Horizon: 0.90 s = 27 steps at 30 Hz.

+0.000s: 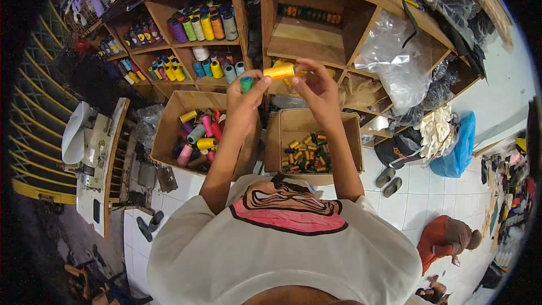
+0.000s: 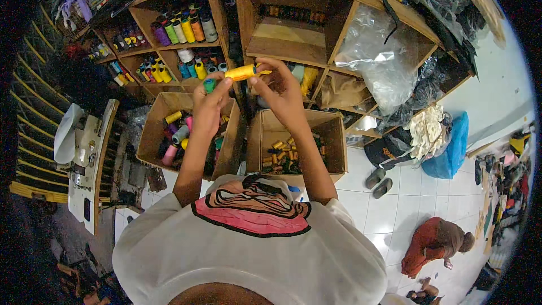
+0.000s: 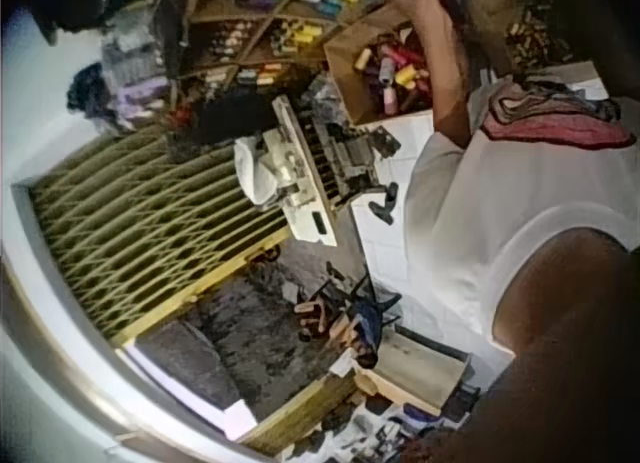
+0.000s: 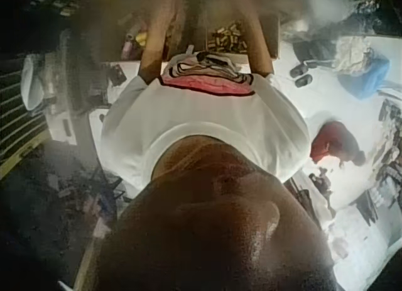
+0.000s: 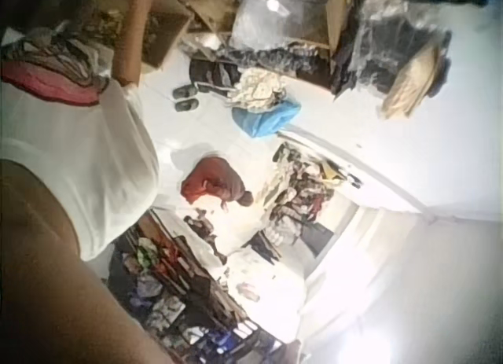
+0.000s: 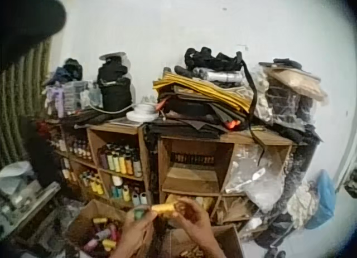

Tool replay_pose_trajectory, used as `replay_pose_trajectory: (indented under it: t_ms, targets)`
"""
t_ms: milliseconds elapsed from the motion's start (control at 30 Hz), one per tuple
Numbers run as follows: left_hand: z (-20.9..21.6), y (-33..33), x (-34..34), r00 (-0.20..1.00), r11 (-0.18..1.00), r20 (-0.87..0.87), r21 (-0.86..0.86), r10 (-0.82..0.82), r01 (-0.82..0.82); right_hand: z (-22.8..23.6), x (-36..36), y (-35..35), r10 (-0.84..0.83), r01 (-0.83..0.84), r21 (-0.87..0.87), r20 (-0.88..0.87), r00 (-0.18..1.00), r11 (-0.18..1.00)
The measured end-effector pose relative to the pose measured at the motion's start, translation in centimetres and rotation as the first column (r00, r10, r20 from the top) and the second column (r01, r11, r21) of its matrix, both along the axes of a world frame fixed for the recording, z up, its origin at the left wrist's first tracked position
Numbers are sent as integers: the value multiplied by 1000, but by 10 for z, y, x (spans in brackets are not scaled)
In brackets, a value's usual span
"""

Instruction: The recorder sorts small colorful thread bobbins from cardboard boxes into individual compartments of a wooden shelf.

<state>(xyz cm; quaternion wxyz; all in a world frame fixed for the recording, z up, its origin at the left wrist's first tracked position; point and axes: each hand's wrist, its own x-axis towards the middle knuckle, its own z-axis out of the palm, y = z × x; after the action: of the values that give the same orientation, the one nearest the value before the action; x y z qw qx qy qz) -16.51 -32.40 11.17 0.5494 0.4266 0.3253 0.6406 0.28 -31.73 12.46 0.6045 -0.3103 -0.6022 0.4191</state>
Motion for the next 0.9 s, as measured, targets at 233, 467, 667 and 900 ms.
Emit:
replay_pose_trajectory:
  t_ms: [233, 467, 667, 900]
  targets:
    - [1, -4, -9, 997, 984, -13, 163, -73, 74, -14, -8, -9, 73, -85, -139, -89, 993, 987]
    - [-3, 5, 6, 995, 972, 28, 221, -92, 84, -22, -26, -17, 62, -486, -389, -728, 683, 783]
    - [-9, 10, 7, 965, 982, -247, 145, -84, 123, -27, -22, -15, 50, -559, -395, -784, 618, 729]
    - [-1, 10, 5, 971, 988, -185, 6, -151, 154, -17, -28, -25, 59, -464, -489, -639, 767, 739]
